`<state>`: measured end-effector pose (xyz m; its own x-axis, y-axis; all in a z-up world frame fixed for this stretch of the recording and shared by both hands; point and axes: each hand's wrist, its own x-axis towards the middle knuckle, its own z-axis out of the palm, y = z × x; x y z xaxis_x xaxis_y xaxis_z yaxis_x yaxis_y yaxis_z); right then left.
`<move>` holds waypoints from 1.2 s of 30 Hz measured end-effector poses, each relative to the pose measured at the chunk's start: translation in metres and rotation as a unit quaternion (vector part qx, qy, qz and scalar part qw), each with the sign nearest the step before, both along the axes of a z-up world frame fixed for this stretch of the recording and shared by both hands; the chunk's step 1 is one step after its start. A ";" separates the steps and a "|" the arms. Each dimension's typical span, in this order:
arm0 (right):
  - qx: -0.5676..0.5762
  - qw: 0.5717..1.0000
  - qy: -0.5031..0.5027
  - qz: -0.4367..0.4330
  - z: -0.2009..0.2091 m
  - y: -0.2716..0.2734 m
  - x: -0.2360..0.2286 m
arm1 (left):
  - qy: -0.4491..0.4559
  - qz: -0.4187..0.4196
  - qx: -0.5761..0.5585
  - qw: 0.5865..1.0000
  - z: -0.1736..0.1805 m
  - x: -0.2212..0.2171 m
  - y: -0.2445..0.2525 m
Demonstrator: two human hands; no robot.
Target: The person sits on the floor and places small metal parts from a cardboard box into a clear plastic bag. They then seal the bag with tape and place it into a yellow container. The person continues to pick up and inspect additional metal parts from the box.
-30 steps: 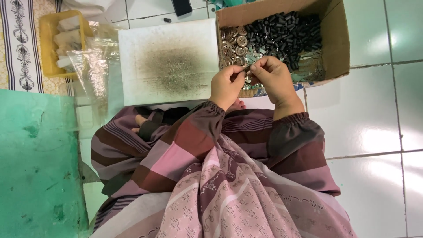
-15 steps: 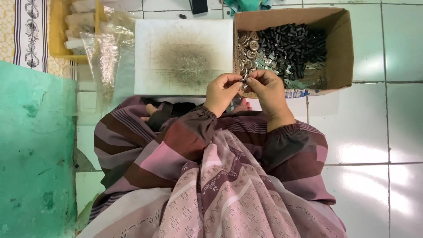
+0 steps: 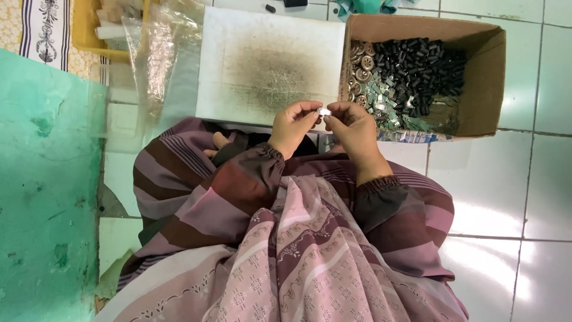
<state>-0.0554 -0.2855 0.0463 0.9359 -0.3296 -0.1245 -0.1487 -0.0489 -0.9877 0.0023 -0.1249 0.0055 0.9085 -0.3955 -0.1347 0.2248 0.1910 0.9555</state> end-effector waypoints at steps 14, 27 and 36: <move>-0.087 0.994 0.050 0.041 0.017 0.004 -0.007 | 0.008 -0.018 -0.004 1.000 -0.013 -0.004 0.000; -0.088 0.990 0.095 0.054 -0.003 -0.003 0.007 | 0.039 -0.015 0.013 0.999 -0.027 0.002 -0.003; -0.003 0.995 0.071 0.071 0.003 0.006 0.037 | -0.076 0.007 0.150 0.986 -0.009 0.032 0.004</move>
<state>-0.0180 -0.2798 0.0497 0.9462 -0.1963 -0.2574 -0.2780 -0.0857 -0.9567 0.0344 -0.1210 -0.0032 0.9324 -0.3459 -0.1048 0.0731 -0.1034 0.9919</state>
